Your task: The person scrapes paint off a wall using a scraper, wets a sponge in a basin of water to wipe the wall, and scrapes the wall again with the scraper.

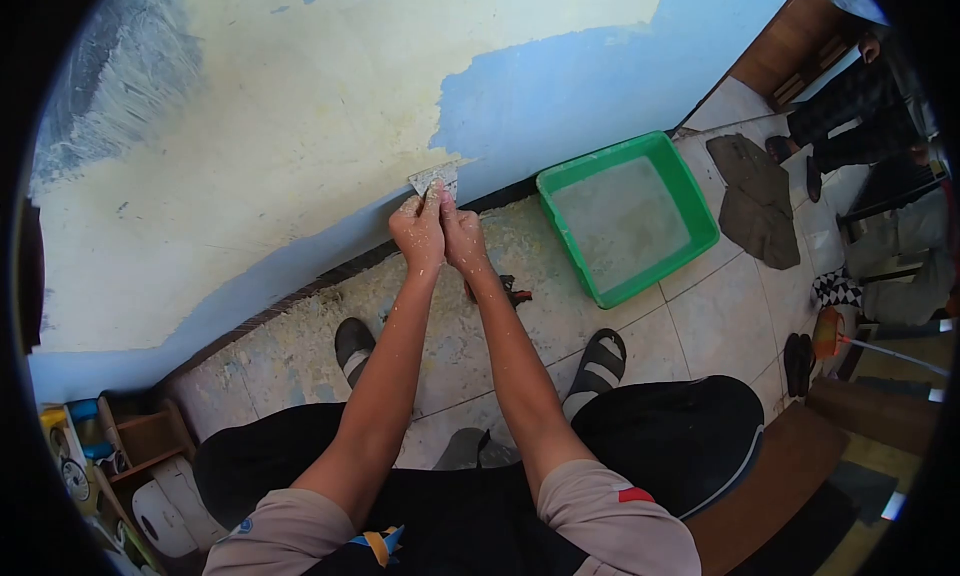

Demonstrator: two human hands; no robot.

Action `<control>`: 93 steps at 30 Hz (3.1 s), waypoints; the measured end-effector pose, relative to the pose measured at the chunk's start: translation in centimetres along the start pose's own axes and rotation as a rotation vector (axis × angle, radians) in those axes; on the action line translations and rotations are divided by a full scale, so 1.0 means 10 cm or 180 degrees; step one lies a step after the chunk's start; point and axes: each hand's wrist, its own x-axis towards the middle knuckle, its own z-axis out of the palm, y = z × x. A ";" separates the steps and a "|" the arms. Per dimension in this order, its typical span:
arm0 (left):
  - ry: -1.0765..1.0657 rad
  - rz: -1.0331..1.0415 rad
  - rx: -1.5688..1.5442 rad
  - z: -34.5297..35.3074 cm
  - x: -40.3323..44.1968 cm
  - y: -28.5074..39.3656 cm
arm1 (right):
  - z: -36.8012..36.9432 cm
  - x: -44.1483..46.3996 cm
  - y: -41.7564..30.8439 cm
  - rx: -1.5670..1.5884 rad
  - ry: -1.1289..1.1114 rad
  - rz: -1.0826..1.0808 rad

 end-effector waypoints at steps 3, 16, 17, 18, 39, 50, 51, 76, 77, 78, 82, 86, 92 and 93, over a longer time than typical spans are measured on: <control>-0.0098 0.0096 0.0157 -0.01 0.04 0.03 | 0.02 0.07 0.07 -0.0033 0.0111 -0.0427; -0.0063 0.0015 -0.0006 0.00 0.06 0.25 | 0.00 -0.08 -0.46 0.0026 -0.0058 0.0448; -0.0053 0.0006 -0.0184 0.02 0.06 0.24 | -0.02 -0.10 -0.51 -0.0011 -0.0193 0.0581; -0.0057 0.0012 -0.0186 0.02 0.06 0.27 | -0.01 -0.08 -0.50 -0.0008 -0.0190 0.0575; 0.0005 0.0051 -0.0527 -0.08 0.04 0.89 | -0.34 -0.32 -1.20 0.0320 -0.0861 0.0857; -0.0223 -0.0100 -0.0928 -0.58 -0.07 0.50 | -1.03 -1.40 0.85 -0.4103 0.0499 0.0205; -0.0225 -0.0226 -0.0916 -0.58 -0.07 0.57 | -1.09 -1.38 1.04 -0.3766 0.0471 -0.0022; -0.1470 -0.3307 -0.1290 -0.46 -0.68 -0.35 | -3.20 0.15 0.24 -0.5603 -0.0854 -0.0105; -0.1573 -0.3471 -0.1410 -0.46 -0.68 -0.40 | -3.28 0.22 0.23 -0.5116 -0.0392 0.0298; -0.1564 -0.3466 -0.1391 -0.44 -0.67 -0.37 | -3.27 0.25 0.20 -0.4603 0.0042 0.0679; -0.1781 -0.3846 -0.1419 -0.38 -0.68 -0.38 | -3.09 0.04 0.20 -0.5264 0.1271 0.0849; -0.2195 -0.4471 -0.1476 -0.38 -0.68 -0.52 | -3.11 -0.09 0.06 -0.4966 0.0279 0.0496; -0.2465 -0.4200 -0.1214 -0.34 -0.65 -0.53 | -3.02 0.02 0.48 -0.4697 0.0804 0.0444; -0.2477 -0.4171 -0.1228 -0.33 -0.63 -0.46 | -3.04 0.04 0.50 -0.4587 0.0667 0.0184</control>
